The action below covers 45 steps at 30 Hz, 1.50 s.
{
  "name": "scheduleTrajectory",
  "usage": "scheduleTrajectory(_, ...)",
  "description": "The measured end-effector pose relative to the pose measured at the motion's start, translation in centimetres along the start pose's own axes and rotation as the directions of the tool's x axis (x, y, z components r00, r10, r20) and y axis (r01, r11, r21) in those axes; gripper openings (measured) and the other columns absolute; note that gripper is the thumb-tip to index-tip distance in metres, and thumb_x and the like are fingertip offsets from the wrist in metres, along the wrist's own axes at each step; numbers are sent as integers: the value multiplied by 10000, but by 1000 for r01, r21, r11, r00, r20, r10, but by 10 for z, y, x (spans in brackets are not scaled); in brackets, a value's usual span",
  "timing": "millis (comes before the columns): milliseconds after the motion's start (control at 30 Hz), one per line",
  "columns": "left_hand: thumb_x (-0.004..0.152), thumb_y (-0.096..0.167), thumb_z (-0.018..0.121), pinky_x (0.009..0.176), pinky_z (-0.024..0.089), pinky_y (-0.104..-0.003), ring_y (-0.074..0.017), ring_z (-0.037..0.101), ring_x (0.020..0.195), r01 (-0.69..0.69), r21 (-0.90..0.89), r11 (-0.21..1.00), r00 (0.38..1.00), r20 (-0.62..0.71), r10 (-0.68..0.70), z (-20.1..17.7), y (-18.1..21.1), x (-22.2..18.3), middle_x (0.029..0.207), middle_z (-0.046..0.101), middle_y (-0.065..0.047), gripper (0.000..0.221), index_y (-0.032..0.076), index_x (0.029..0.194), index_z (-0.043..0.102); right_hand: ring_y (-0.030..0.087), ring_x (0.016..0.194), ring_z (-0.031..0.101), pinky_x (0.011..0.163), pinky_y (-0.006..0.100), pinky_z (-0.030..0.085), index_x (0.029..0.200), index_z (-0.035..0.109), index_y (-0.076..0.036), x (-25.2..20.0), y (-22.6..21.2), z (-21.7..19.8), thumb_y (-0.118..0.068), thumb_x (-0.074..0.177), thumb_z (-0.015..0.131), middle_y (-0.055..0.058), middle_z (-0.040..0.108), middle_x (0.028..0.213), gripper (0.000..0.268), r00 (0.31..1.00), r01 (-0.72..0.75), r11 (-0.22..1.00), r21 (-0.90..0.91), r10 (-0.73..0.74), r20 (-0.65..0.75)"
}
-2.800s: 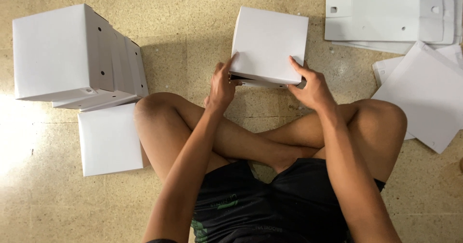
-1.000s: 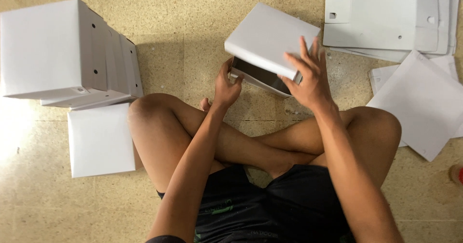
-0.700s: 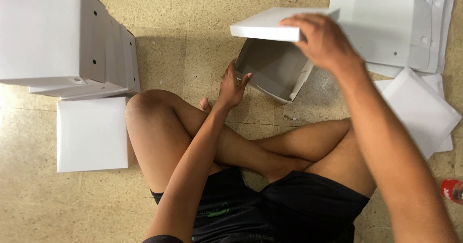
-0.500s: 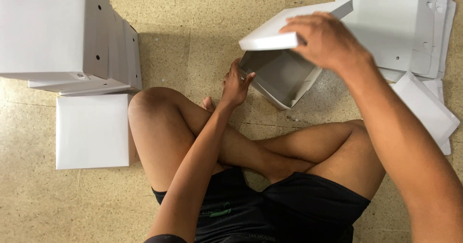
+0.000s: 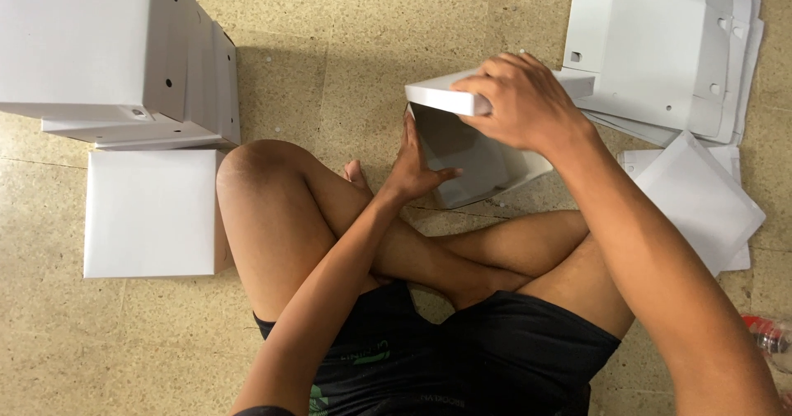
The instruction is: Assembling cardboard boxes by folding flat sheets and tucking in flaps while sitting on the floor.
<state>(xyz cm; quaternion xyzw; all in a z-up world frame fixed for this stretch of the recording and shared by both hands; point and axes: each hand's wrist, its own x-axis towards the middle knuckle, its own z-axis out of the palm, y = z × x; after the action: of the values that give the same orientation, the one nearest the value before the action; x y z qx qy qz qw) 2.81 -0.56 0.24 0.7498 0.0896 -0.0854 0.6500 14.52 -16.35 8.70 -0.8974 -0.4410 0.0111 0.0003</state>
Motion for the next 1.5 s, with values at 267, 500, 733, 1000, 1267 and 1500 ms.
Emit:
scheduleTrajectory(267, 967, 122, 501, 1130, 354, -634, -492, 361, 1436, 101, 436, 894, 995, -27, -99, 17, -79, 41, 1625, 117, -327, 869, -28, 1578, -99, 411, 691, 724, 602, 523, 524, 1121, 739, -172, -1, -39, -9, -338, 897, 642, 168, 728, 830, 295, 979, -102, 979, 177, 68, 190)
scheduleTrajectory(500, 724, 199, 749, 427, 584, -368, -455, 669, 546, -85, 537, 839, 988, 152, 4, -9, -79, 22, 1071, 454, -619, 1274, -250, 1421, -218, 435, 1158, 653, 744, 562, 597, 1426, 568, -144, -78, -83, 71, -325, 872, 678, 288, 636, 1283, 593, 990, -136, 991, -10, 136, -43)
scheduleTrajectory(733, 495, 186, 996, 1038, 506, -619, -614, 449, 1291, -198, 549, 812, 930, 367, -21, 4, -21, -22, 1590, -121, -410, 1558, 156, 1600, -102, 409, 1334, 450, 1038, 532, 419, 1434, 545, -110, -94, -83, 79, -313, 650, 908, 223, 458, 1430, 888, 971, -237, 934, 268, 237, 29)
scheduleTrajectory(1000, 561, 55, 891, 926, 617, -541, -628, 464, 1280, -210, 455, 865, 956, 281, 85, 2, -23, -4, 1576, -107, -429, 1302, 135, 1595, 104, 531, 1484, 195, 1131, 697, 286, 1612, 308, -268, -121, 19, 30, -33, 588, 902, 252, -33, 1665, 1207, 788, -615, 670, 415, 525, 320)
scheduleTrajectory(1267, 689, 45, 781, 949, 602, -597, -651, 404, 1308, -278, 375, 884, 961, 99, 260, 3, -46, 16, 1579, 31, -419, 1029, 86, 1570, 251, 547, 1336, 430, 1060, 589, 415, 1584, 371, -111, -122, 40, 46, 32, 812, 560, 405, 338, 1517, 808, 940, -336, 813, 475, 318, 121)
scheduleTrajectory(1500, 819, 12, 660, 976, 503, -676, -631, 446, 1264, -228, 379, 897, 971, 26, 236, 8, -48, 10, 1553, 242, -396, 917, 227, 1607, 244, 545, 1268, 507, 1020, 572, 465, 1609, 254, -52, -137, 39, 71, -49, 821, 639, 409, 340, 1506, 877, 962, -272, 848, 454, 233, 141)
